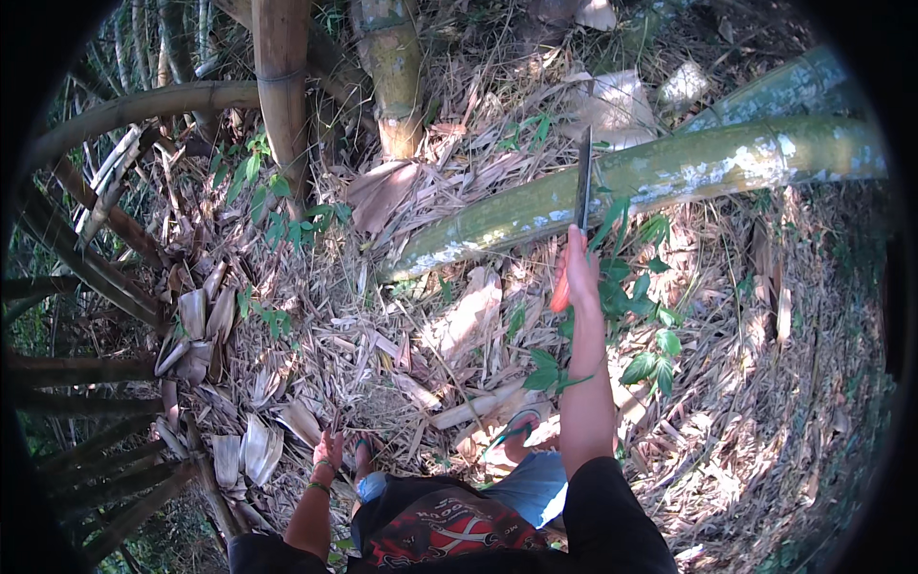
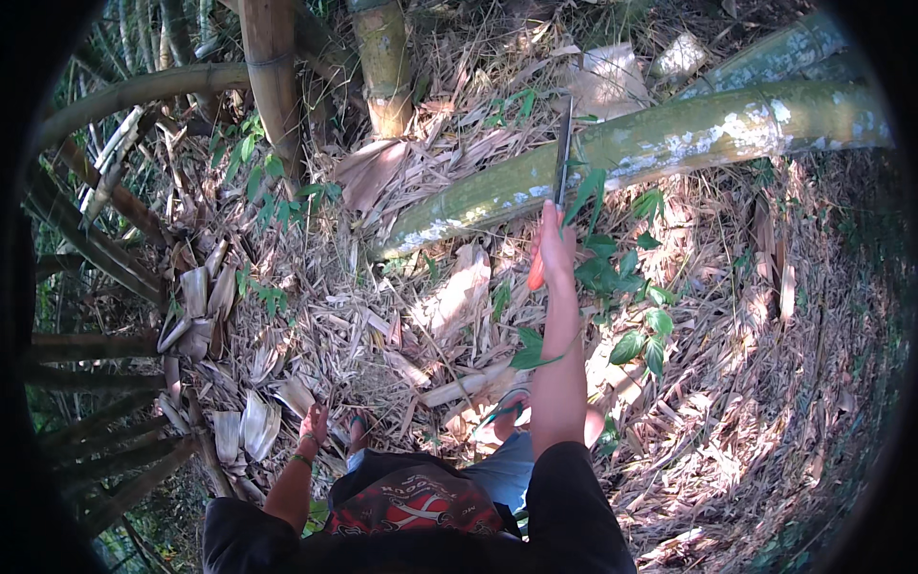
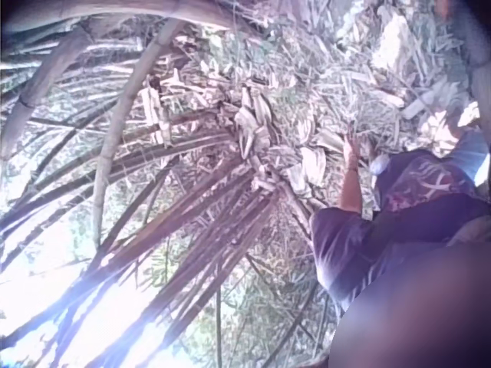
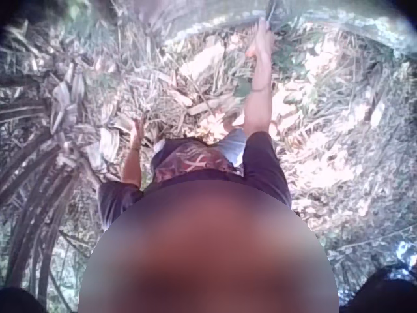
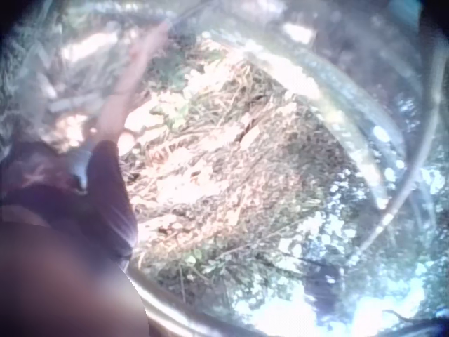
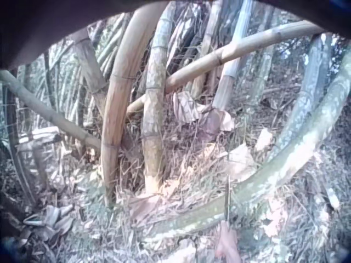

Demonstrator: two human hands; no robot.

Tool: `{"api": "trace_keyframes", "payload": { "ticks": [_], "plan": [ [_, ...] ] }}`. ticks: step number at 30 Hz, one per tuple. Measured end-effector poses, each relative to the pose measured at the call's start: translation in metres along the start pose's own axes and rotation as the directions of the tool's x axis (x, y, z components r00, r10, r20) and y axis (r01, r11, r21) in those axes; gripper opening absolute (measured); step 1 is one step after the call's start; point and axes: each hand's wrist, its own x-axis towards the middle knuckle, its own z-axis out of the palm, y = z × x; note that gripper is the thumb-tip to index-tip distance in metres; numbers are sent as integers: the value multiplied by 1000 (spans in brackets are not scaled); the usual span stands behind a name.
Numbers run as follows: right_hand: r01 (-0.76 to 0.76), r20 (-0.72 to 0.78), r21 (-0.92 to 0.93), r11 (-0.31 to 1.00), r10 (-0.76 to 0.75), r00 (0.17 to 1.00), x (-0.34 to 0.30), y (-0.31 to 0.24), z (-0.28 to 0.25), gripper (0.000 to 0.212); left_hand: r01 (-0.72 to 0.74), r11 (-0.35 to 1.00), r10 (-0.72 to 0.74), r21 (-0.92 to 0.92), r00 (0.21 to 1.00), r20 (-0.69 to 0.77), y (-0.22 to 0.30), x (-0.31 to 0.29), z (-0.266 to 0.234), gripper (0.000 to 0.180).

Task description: The person uses a machete to chop a bamboo stalk in a bamboo grove. They repeatedly strike the stalk to sever it, then pull the cut section away.

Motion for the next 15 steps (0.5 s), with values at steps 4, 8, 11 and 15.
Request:
{"api": "trace_keyframes", "payload": {
  "ticks": [4,8,11,15],
  "plan": [
    [-98,127,111,989,84,988,-23,-43,-12,53,-4,994,1,107,1000,23,-12,0,8,62],
    [381,-3,5,924,-381,924,-73,-133,-10,50,-47,988,43,147,999,31,-13,4,9,62],
    [686,-189,91,722,-664,724,-113,-218,-22,51,-44,982,21,186,992,125,6,11,13,63],
    [862,-292,268,431,-816,499,-115,-233,24,46,-59,964,56,260,998,18,-69,33,-1,63]
  ]
}}
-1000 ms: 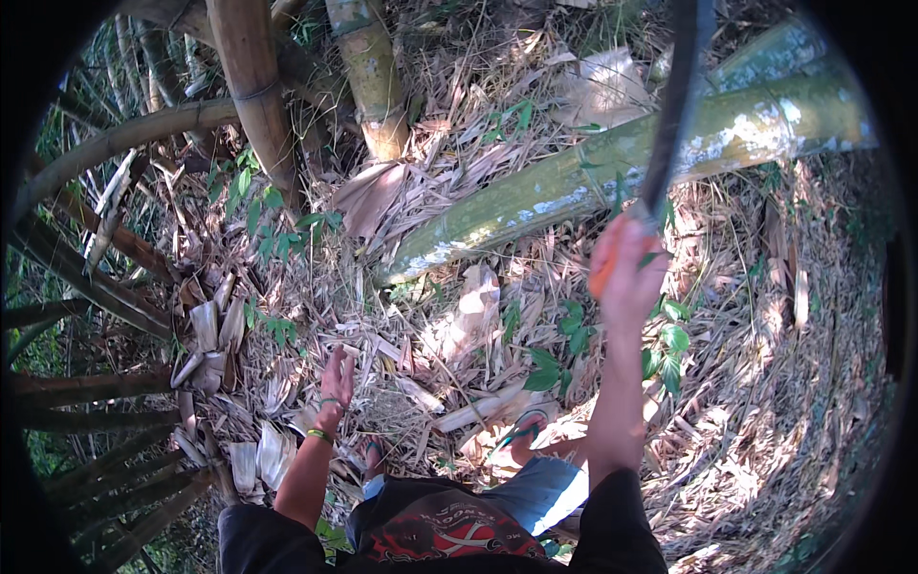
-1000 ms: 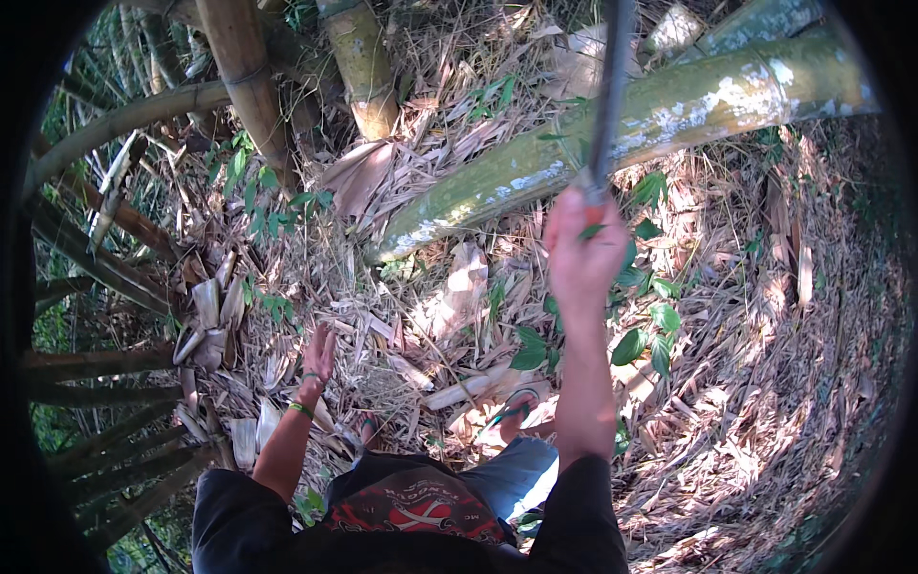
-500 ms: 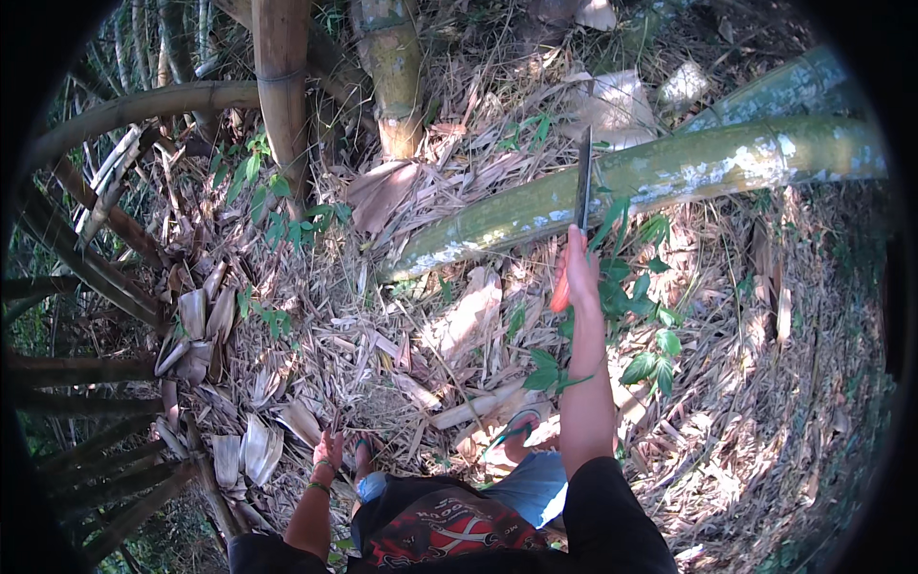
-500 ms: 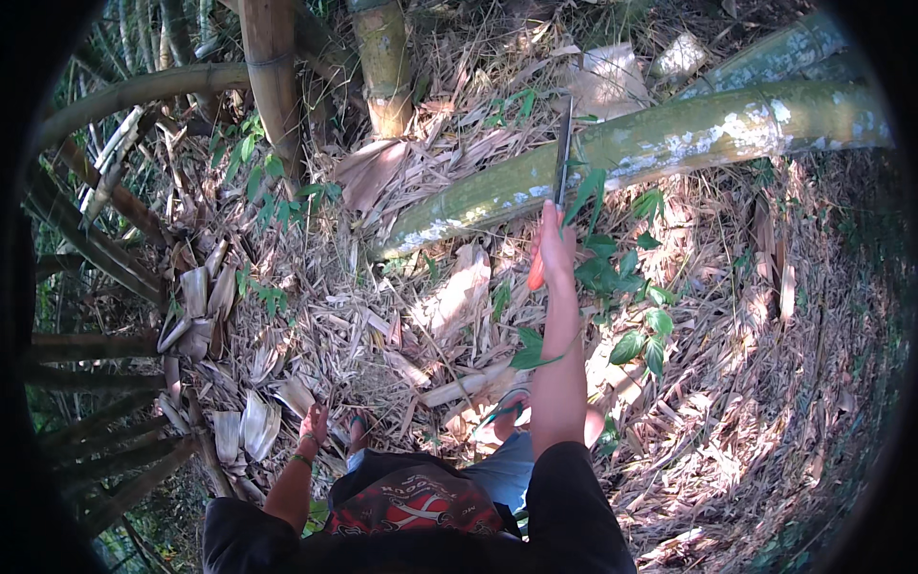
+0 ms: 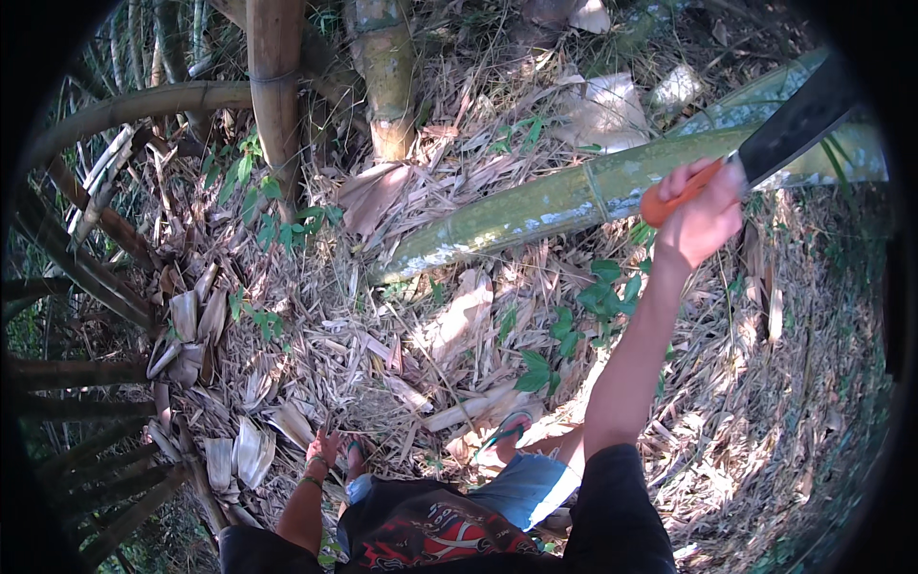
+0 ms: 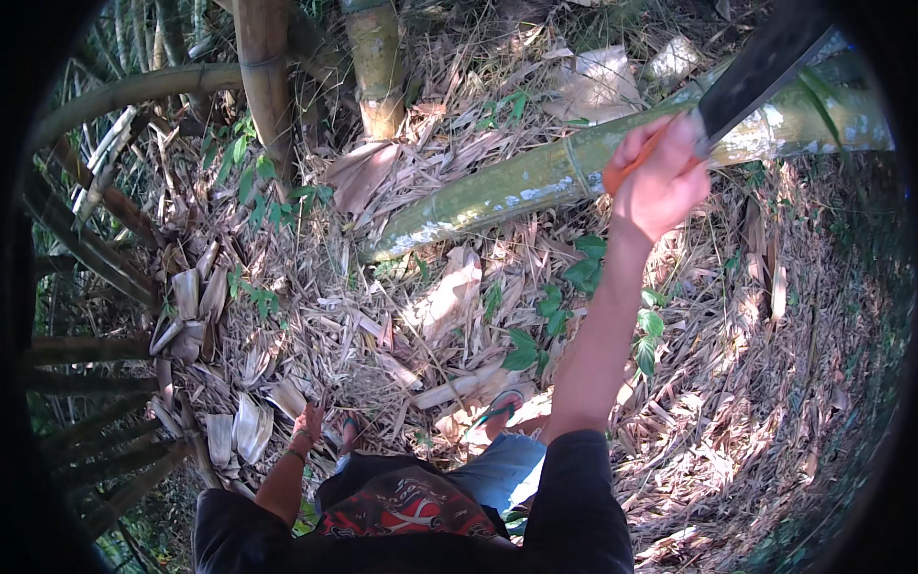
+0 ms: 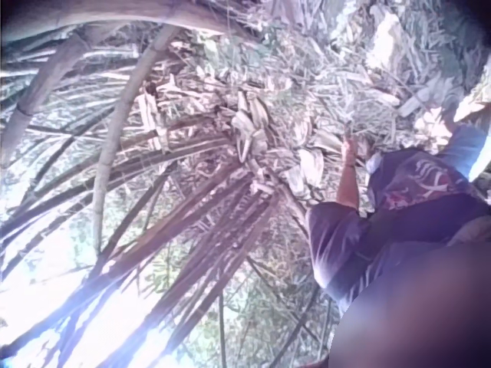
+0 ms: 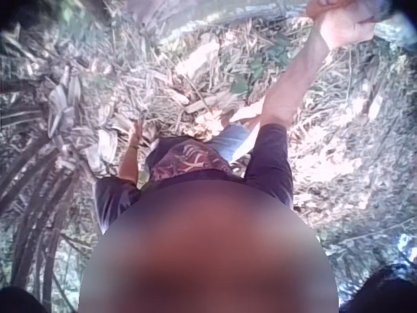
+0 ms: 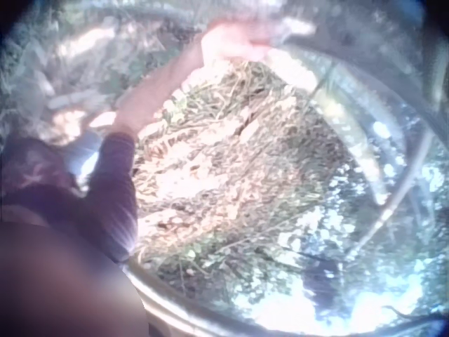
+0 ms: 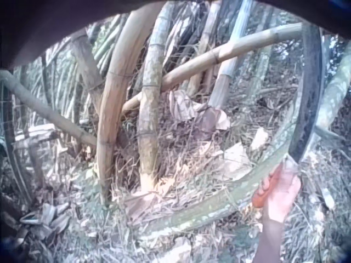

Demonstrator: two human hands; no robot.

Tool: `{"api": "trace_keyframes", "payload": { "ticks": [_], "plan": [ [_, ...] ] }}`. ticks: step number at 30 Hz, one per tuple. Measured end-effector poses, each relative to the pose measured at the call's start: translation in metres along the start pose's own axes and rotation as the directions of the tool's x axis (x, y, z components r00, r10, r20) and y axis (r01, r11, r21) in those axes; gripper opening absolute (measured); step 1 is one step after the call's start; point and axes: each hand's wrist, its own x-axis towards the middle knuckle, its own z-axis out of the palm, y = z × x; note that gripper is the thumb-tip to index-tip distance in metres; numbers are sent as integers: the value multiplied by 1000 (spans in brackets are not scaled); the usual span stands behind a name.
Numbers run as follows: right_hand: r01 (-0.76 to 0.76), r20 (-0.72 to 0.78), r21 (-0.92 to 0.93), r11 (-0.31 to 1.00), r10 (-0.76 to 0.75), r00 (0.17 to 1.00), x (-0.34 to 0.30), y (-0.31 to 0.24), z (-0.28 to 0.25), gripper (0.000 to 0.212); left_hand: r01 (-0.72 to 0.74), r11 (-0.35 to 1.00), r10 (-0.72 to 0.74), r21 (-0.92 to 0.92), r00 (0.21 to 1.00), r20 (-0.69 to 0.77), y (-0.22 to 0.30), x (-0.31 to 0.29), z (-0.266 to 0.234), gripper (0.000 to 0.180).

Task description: The person uses a machete to chop a bamboo stalk in a bamboo grove. They repeatedly strike the stalk to sever it, then pull the cut section away.

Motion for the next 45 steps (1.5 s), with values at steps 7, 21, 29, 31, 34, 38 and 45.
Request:
{"api": "trace_keyframes", "payload": {
  "ticks": [7,21,29,31,34,38,45],
  "plan": [
    [-806,-165,-360,470,819,550,-133,193,-136,56,32,989,-12,-147,991,130,99,-3,-20,65],
    [-168,61,-75,983,173,983,-2,9,-59,49,-159,982,143,105,979,143,4,18,28,64],
    [-862,-78,-293,414,888,453,-135,202,-164,57,-62,995,69,-74,993,95,86,18,7,67],
    [-894,-20,-230,385,916,400,-131,191,-145,56,-68,998,69,-13,989,130,63,10,6,69],
    [-822,-77,-425,378,890,450,-123,157,-141,54,-22,999,30,-49,988,154,84,8,6,70],
    [-590,-65,-655,472,742,667,-92,90,-132,47,-3,1000,-2,18,970,242,96,12,9,71],
    [-208,-3,-108,972,209,978,-30,25,-79,38,-68,995,53,67,978,204,65,29,30,71]
  ]
}}
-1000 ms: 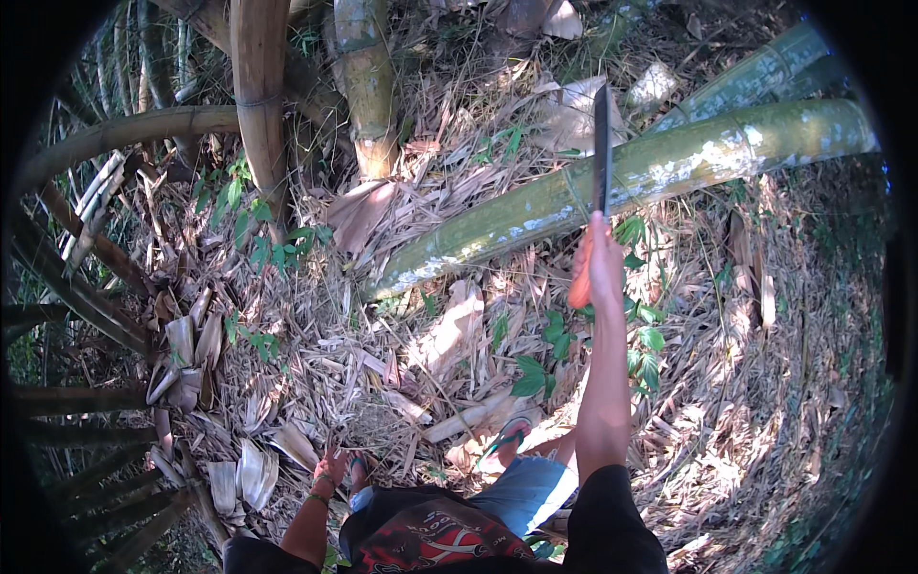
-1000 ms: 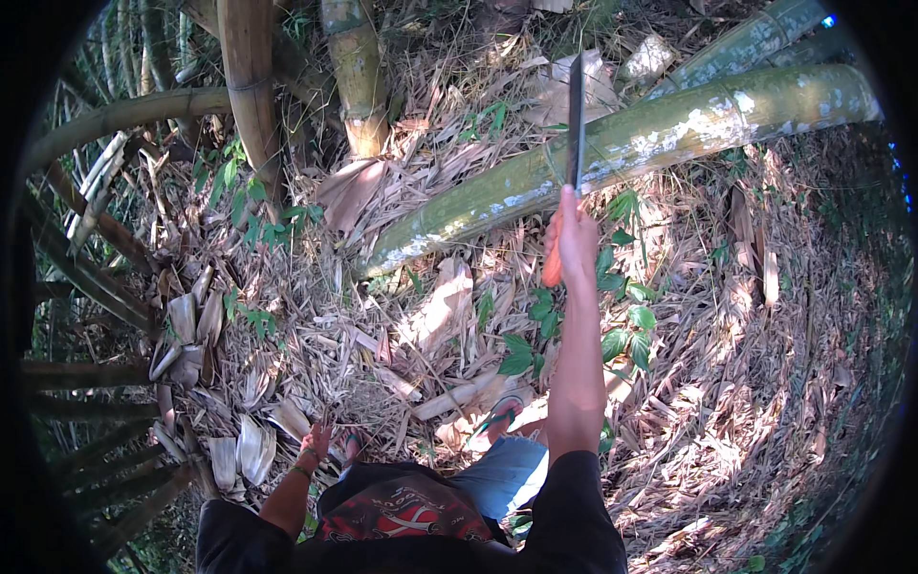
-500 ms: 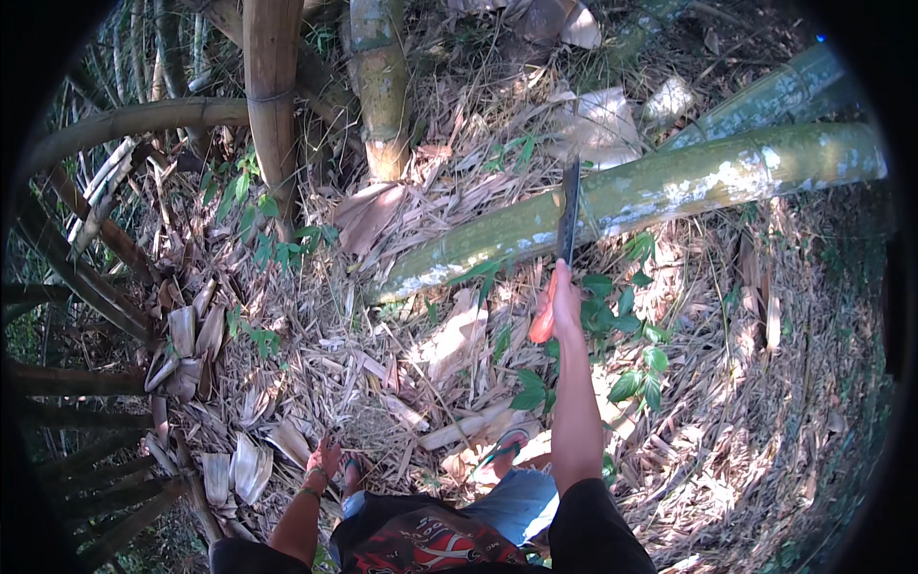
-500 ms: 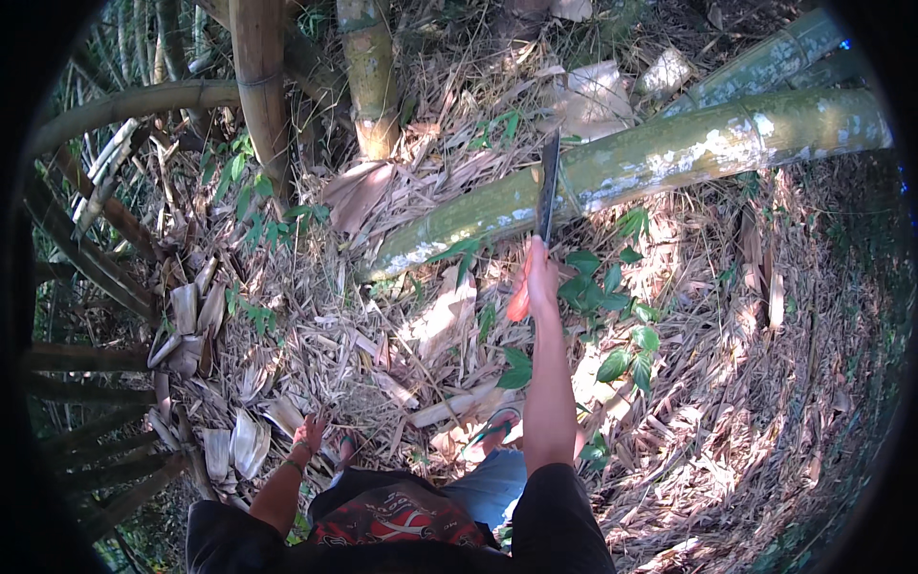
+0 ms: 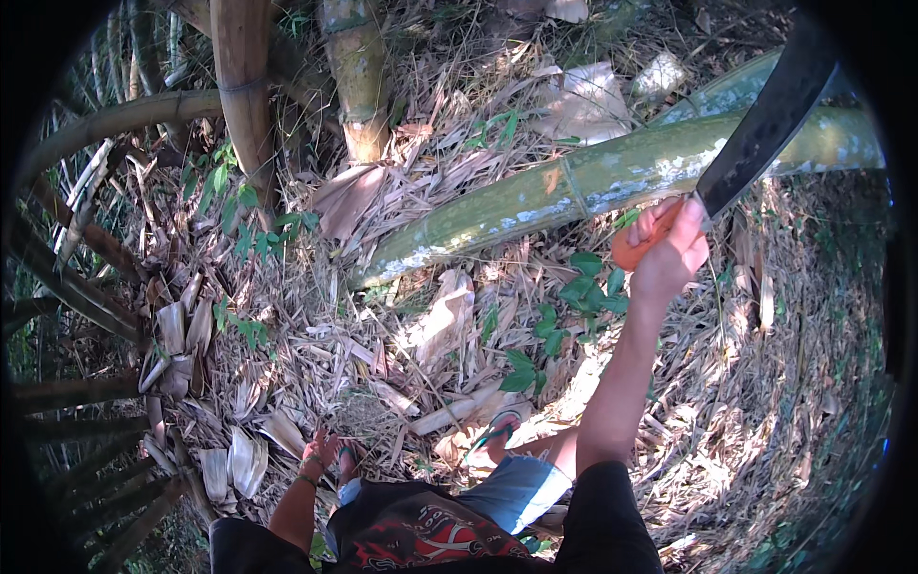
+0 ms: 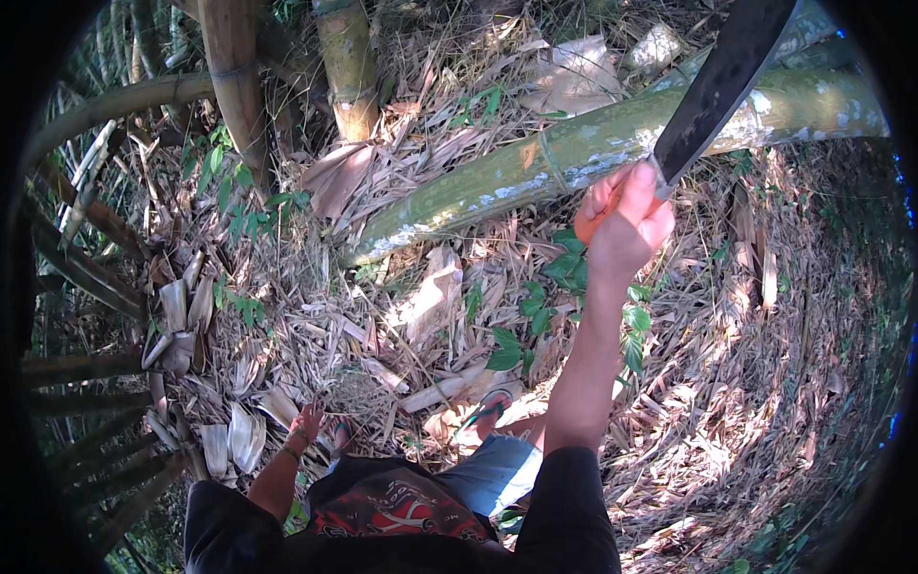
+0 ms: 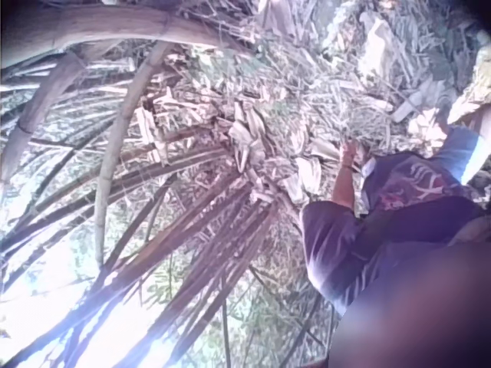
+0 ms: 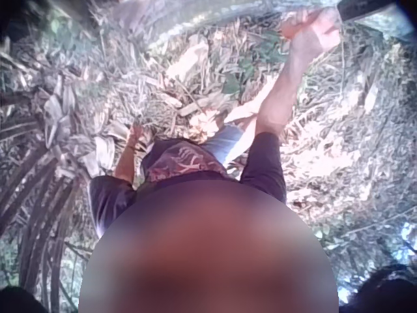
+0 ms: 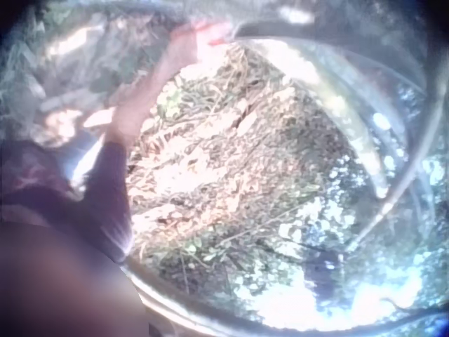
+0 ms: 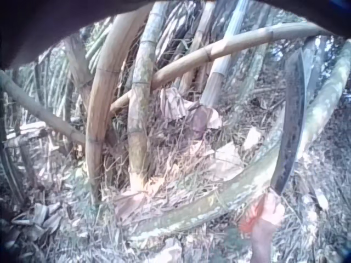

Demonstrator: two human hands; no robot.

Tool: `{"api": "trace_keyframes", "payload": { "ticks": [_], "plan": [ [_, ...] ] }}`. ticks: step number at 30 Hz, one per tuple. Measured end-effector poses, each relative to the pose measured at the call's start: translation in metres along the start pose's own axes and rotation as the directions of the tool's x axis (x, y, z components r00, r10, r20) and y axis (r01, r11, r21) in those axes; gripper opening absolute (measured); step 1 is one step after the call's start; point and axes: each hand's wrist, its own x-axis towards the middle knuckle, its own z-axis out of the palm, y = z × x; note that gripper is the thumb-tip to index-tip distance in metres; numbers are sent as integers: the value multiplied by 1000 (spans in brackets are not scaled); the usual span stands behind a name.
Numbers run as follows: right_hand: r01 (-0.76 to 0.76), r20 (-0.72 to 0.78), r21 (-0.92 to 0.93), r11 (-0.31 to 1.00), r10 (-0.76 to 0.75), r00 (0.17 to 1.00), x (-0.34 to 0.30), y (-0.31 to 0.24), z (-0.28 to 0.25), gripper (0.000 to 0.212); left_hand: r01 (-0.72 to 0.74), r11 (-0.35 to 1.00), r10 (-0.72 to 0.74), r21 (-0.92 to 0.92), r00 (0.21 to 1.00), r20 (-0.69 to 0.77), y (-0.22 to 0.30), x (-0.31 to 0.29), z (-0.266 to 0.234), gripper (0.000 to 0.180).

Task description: The person uses a machete to chop a bamboo stalk in a bamboo grove. They repeatedly strike the stalk to sever it, then pull the cut section away.

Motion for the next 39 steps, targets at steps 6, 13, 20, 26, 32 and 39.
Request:
{"api": "trace_keyframes", "payload": {
  "ticks": [6,13,20,26,32,39],
  "plan": [
    [-630,-95,-469,619,674,732,-79,201,-64,46,-17,996,16,-90,1000,-14,41,-16,-29,76],
    [-643,22,-521,561,762,647,-55,117,-40,52,-121,991,122,63,993,-5,-10,-14,-7,49],
    [48,29,-26,998,-47,998,4,-34,-19,46,109,992,-105,-66,993,49,28,-40,-30,67],
    [-54,-114,-296,954,21,993,-35,123,-34,44,106,990,-105,-92,994,13,34,-44,-33,69],
    [-700,73,-283,656,742,666,-67,195,-37,51,-39,999,42,25,993,-108,-20,-10,-8,67],
    [-308,-40,-789,531,457,889,-76,165,-89,48,75,993,-72,-92,997,33,36,-35,-17,68]
  ]
}}
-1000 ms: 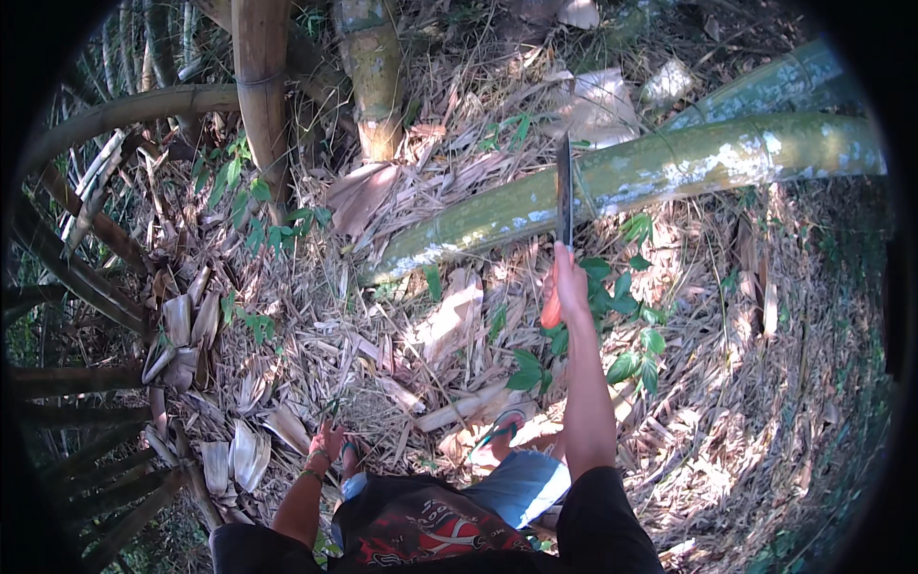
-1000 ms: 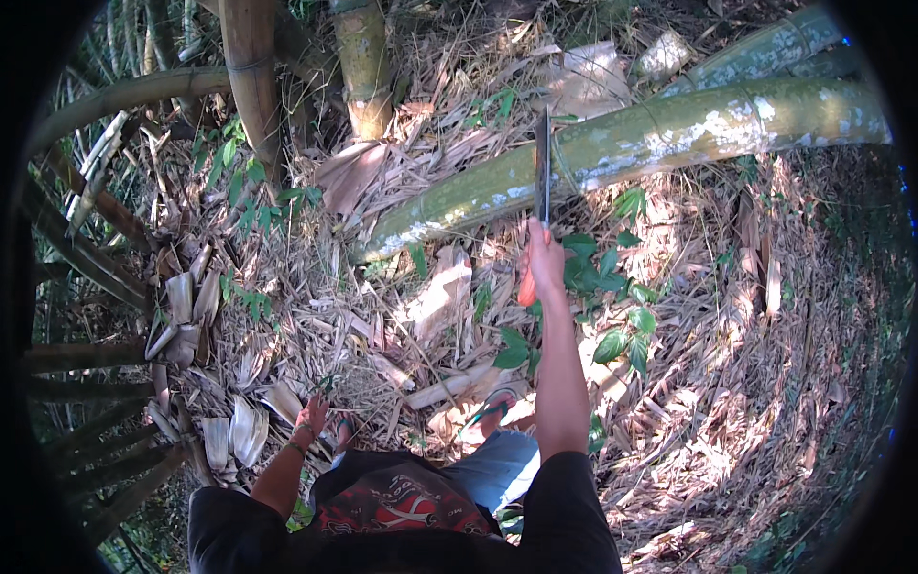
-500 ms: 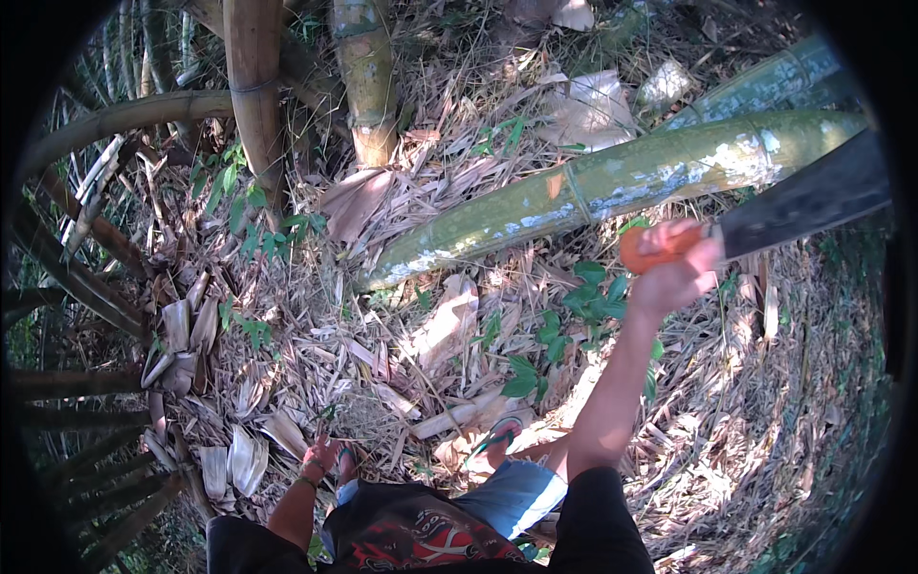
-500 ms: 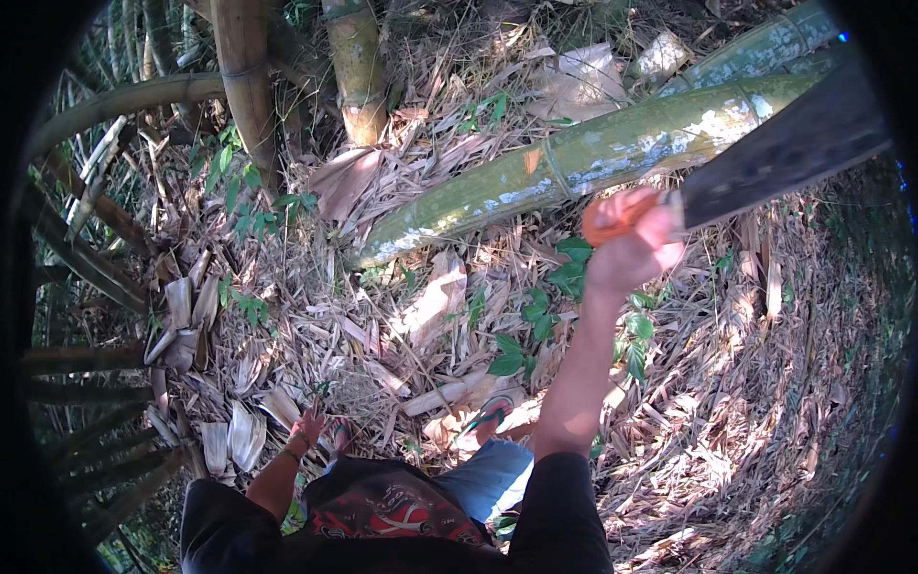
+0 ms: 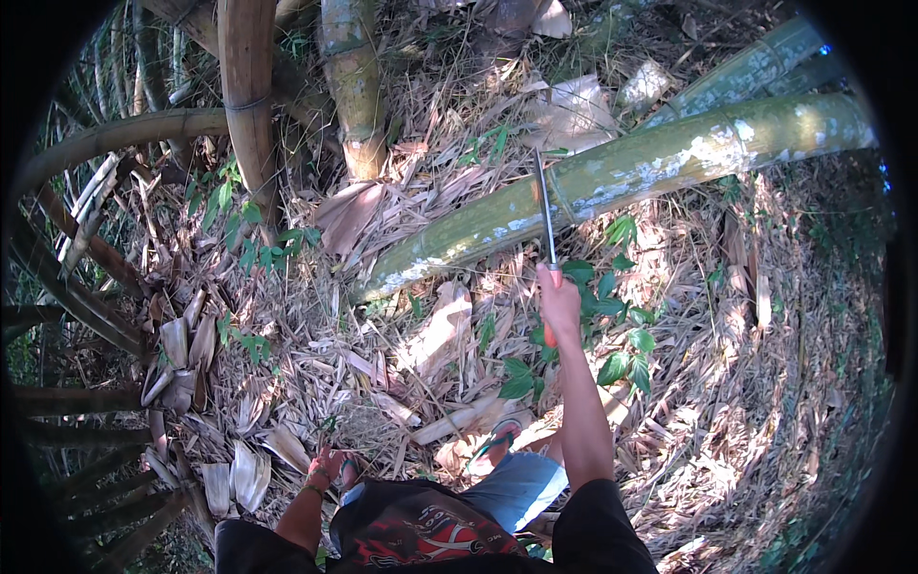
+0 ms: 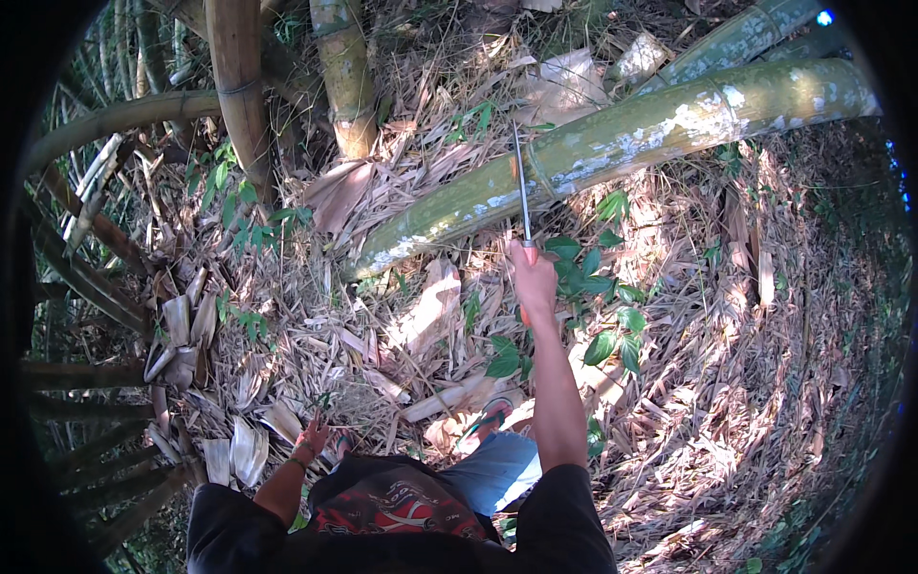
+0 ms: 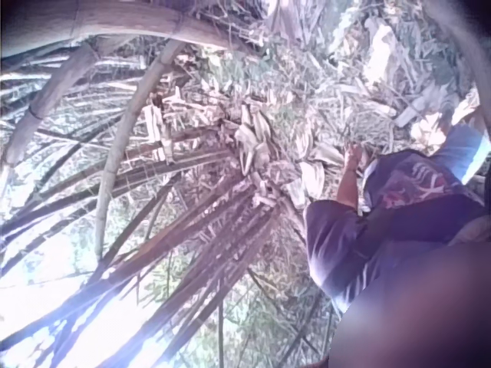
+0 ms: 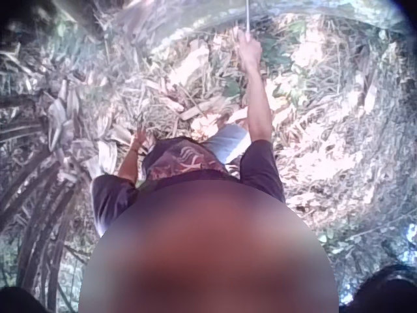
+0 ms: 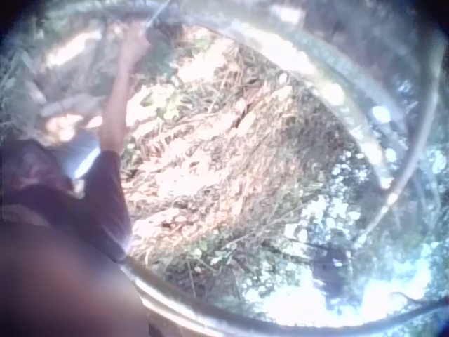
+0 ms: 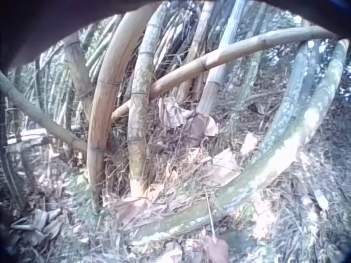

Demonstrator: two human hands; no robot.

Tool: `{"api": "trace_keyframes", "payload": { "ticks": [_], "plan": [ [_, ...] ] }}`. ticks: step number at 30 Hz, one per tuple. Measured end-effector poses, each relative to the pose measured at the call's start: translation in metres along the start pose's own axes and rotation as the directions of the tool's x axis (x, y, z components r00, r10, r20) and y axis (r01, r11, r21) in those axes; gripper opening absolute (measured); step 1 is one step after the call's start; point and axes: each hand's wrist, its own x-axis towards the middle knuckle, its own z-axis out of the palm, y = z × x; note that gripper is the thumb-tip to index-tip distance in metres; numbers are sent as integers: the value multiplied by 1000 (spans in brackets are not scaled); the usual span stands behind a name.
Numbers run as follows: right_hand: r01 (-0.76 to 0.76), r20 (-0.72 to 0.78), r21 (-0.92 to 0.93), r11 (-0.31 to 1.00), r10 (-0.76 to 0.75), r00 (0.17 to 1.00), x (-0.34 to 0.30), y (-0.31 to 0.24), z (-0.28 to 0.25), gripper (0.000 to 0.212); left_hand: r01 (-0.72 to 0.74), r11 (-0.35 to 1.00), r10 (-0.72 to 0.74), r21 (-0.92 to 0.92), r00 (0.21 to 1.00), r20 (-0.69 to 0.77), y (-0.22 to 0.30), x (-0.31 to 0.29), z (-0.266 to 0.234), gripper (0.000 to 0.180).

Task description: The person uses a machete to chop a bamboo stalk in a bamboo grove. They repeatedly strike the stalk to sever it, then pull the cut section away.

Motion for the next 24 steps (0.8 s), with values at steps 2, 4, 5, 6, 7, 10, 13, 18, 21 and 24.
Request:
{"api": "trace_keyframes", "payload": {
  "ticks": [2,4,5,6,7,10,13,18,21,24],
  "plan": [
    [-163,143,259,952,130,981,-13,-54,-28,41,26,1000,-26,-5,999,-23,-5,-5,-8,70],
    [102,-67,509,855,-79,995,-10,-98,-67,34,11,1000,-11,7,1000,-15,-9,-1,-5,70],
    [322,-265,524,789,-208,941,-9,-119,-83,35,50,999,-50,9,998,31,-1,-6,-9,71],
    [330,-265,699,635,-198,944,-13,-151,-103,37,33,999,-34,42,999,38,-4,-4,-11,69],
    [529,-359,670,521,-397,845,-8,-166,-117,40,38,998,-40,45,999,35,0,-5,-14,67],
    [559,-423,713,423,-377,824,-10,-191,-112,42,38,999,-38,25,999,-5,3,-3,-17,62],
    [436,-354,648,625,-260,899,25,-121,-15,46,-70,995,72,71,997,-21,-30,28,-2,65],
    [-355,355,543,761,174,918,28,-1,45,54,-87,996,88,25,996,-35,32,8,-1,54],
    [-306,400,570,763,67,914,23,-19,76,44,-46,999,47,10,995,-84,-38,13,4,59],
    [-220,270,644,733,51,961,22,17,56,36,-70,997,70,-18,997,-22,8,-9,3,67]
  ]
}}
